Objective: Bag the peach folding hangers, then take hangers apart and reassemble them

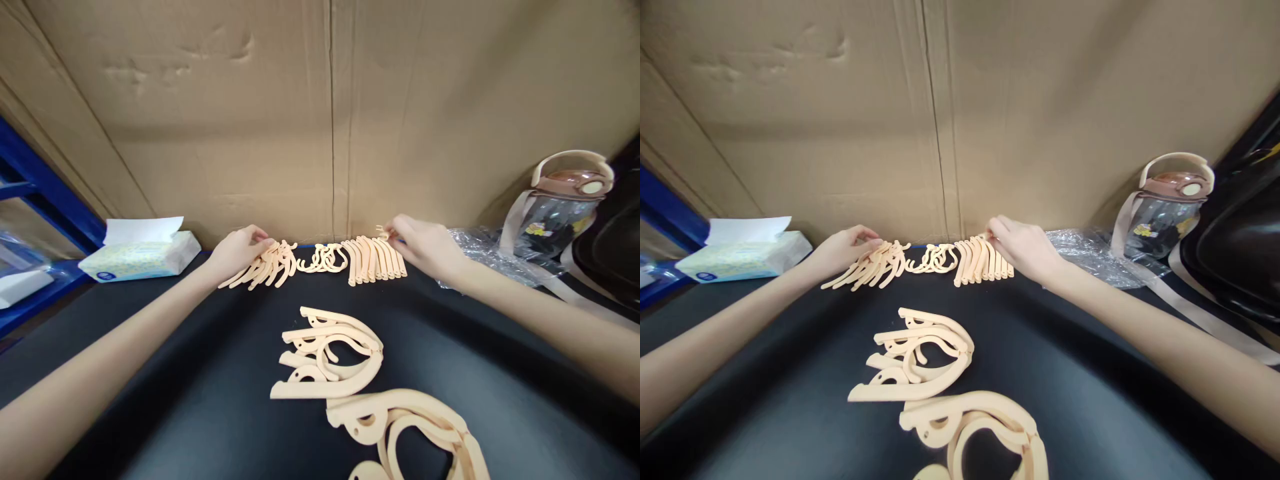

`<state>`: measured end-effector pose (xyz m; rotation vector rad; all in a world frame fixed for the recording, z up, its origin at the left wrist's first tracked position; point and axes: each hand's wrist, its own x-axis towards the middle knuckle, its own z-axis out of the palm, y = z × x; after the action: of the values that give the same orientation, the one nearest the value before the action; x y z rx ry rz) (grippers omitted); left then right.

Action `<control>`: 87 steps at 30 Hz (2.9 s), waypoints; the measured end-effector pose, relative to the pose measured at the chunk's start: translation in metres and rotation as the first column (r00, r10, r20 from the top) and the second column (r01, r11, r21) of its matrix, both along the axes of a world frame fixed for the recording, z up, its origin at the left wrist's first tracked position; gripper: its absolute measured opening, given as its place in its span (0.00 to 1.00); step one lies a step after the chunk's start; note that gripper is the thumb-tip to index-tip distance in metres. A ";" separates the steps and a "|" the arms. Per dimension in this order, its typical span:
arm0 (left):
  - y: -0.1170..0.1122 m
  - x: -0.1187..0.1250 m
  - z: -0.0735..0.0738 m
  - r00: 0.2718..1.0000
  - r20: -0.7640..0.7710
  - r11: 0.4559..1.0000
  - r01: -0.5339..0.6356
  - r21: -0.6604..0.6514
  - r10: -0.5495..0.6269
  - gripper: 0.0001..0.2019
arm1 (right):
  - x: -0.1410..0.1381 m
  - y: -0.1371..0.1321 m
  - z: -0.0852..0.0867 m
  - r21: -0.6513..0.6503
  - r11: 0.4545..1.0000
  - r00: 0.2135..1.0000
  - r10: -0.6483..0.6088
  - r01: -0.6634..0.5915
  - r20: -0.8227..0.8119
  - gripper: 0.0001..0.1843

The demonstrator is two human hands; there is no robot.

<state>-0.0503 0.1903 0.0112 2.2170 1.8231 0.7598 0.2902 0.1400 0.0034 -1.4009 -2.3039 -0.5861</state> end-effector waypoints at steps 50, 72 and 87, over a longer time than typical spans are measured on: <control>-0.088 0.060 -0.025 0.925 0.087 0.903 0.381 -0.200 -0.371 0.10 | 0.003 0.007 -0.035 -0.355 0.932 0.964 -0.027 -0.071 -0.263 0.21; -0.063 0.128 -0.029 0.926 -0.181 0.941 0.340 0.010 -0.332 0.10 | 0.018 0.024 -0.060 -0.341 0.940 0.934 -0.132 0.012 -0.332 0.19; -0.061 0.128 -0.032 0.881 -0.285 0.912 0.407 0.048 -0.378 0.09 | 0.014 0.014 -0.051 -0.353 0.936 0.954 -0.110 0.006 -0.277 0.12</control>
<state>0.0775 0.1291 -0.0204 2.7543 1.3708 0.5016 0.3040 0.1537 -0.0480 -1.5938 -2.1977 0.0281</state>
